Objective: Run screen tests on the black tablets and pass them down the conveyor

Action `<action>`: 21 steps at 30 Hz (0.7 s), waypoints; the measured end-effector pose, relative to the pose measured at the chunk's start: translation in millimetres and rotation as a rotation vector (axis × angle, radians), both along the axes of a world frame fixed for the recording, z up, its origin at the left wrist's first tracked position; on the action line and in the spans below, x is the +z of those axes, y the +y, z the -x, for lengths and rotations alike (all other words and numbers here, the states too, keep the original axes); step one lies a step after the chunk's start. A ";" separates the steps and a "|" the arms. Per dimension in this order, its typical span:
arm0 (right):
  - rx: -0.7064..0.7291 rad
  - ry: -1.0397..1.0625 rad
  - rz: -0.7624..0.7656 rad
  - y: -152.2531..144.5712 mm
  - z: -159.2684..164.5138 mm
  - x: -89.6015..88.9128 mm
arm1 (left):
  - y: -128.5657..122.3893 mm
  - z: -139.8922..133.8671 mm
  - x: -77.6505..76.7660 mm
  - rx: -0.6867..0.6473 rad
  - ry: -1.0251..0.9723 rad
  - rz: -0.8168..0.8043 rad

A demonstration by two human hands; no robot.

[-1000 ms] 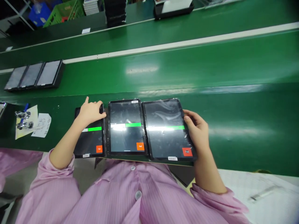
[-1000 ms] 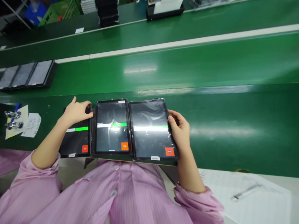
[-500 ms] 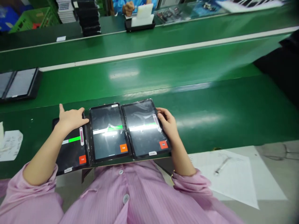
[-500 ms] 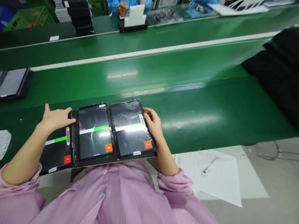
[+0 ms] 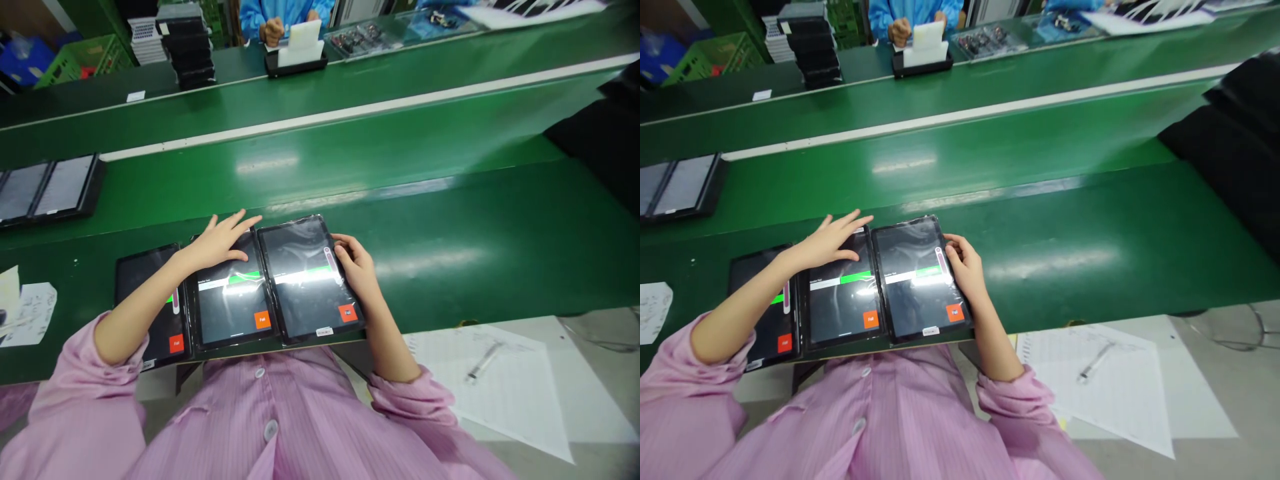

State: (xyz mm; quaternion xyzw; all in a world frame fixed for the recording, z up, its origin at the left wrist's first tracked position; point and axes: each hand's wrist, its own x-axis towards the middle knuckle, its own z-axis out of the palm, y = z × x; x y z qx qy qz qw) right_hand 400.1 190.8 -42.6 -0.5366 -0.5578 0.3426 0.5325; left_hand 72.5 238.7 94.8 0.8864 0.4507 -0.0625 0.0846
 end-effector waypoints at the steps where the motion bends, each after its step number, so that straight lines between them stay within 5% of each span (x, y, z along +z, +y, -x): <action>1: -0.002 0.001 -0.003 -0.2 0.0 -0.2 | 6.4 -1.4 -1.2 -0.059 -0.033 0.056; 12: -0.025 -0.055 -0.009 -1.7 -1.3 0.2 | 4.5 -3.8 0.7 -0.081 0.164 0.164; 21: -0.028 -0.073 0.008 -3.4 -1.5 1.0 | 9.7 -9.9 8.3 -0.059 0.095 0.215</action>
